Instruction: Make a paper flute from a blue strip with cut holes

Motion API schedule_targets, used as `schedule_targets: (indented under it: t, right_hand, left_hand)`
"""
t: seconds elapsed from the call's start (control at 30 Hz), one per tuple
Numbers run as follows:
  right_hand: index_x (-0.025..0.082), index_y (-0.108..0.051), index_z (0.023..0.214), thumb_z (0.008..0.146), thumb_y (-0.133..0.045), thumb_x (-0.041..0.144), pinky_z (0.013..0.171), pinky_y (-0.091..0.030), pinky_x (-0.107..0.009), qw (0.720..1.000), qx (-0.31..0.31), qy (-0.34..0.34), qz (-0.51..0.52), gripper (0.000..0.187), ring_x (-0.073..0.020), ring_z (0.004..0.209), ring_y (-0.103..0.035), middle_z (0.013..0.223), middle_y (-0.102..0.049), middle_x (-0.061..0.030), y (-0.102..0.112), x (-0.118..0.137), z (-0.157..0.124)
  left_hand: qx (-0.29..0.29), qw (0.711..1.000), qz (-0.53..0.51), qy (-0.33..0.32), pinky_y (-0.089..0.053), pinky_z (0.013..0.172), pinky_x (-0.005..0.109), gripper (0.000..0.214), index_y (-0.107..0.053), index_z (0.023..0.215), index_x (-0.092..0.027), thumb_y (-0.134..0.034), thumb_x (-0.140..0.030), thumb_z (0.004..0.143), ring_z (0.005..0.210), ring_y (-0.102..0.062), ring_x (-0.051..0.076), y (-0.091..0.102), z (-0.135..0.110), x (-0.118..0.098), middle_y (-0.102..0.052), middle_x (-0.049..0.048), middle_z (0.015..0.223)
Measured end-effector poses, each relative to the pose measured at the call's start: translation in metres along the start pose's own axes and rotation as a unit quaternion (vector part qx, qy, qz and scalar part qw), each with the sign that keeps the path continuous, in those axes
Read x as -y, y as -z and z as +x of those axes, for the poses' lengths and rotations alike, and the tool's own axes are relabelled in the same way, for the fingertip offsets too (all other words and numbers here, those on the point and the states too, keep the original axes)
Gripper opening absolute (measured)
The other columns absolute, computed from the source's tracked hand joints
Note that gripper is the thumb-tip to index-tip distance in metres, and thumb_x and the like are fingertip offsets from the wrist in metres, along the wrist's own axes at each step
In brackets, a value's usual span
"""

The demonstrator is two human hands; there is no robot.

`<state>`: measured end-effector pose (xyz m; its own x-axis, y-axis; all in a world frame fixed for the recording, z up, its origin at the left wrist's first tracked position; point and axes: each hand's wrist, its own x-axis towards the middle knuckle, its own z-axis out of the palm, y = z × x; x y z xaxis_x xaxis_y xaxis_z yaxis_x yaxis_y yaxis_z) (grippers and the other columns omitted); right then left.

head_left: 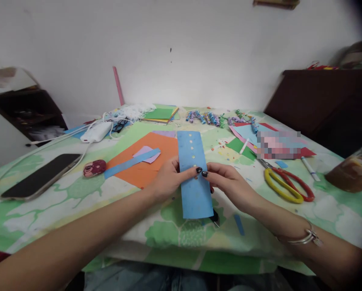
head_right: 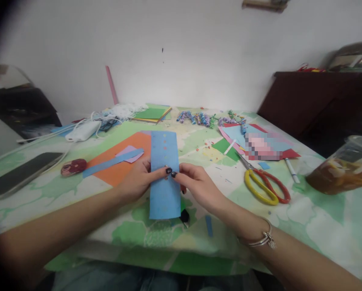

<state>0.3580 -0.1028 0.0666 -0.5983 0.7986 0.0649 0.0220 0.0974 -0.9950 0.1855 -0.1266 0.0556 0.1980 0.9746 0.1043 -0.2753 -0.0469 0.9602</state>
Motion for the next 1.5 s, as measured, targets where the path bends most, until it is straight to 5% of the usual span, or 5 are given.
schedule_targets:
  t: [0.2,0.4,0.63,1.5]
  right_hand:
    - [0.016,-0.056,0.066,0.081,-0.059,0.030,0.052,-0.039,-0.023,1.000,0.007,0.010,0.011,0.020,-0.0093,0.053,-0.049,0.056,-0.052,0.0024,0.002,0.010,0.014]
    - [0.017,-0.056,0.067,0.083,-0.058,0.033,0.052,-0.040,-0.022,1.000,-0.016,0.015,0.015,0.023,-0.0088,0.054,-0.049,0.057,-0.051,0.0026,0.003,0.000,0.026]
    - [0.018,-0.056,0.067,0.084,-0.055,0.036,0.049,-0.040,-0.023,0.992,-0.091,0.001,-0.090,0.025,-0.0106,0.054,-0.048,0.058,-0.052,0.0011,0.004,-0.014,0.027]
    - [0.017,-0.048,0.067,0.089,-0.049,0.037,0.049,-0.032,-0.023,0.995,-0.062,-0.019,-0.075,0.029,-0.0088,0.054,-0.040,0.058,-0.043,0.0039,0.006,-0.025,0.022]
  left_hand:
    - [0.052,0.999,0.012,0.002,-0.057,0.060,0.035,0.021,-0.057,0.088,-0.012,-0.066,-0.028,0.078,0.063,-0.068,0.021,0.009,0.016,-0.016,-0.069,0.0072,0.075]
    - [-0.015,0.998,0.047,0.027,-0.055,0.062,0.031,0.023,-0.058,0.089,-0.013,-0.067,-0.031,0.076,0.067,-0.067,0.018,0.017,0.024,-0.013,-0.069,0.0069,0.083]
    - [0.004,0.998,-0.016,0.055,-0.054,0.078,0.032,0.036,-0.057,0.103,-0.017,-0.072,-0.015,0.070,0.090,-0.066,0.020,0.026,0.025,-0.003,-0.069,0.0075,0.099]
    - [0.028,0.995,-0.019,0.095,-0.055,0.077,0.032,0.039,-0.056,0.103,-0.016,-0.072,-0.011,0.068,0.087,-0.067,0.019,0.027,0.022,-0.003,-0.069,0.0068,0.097]
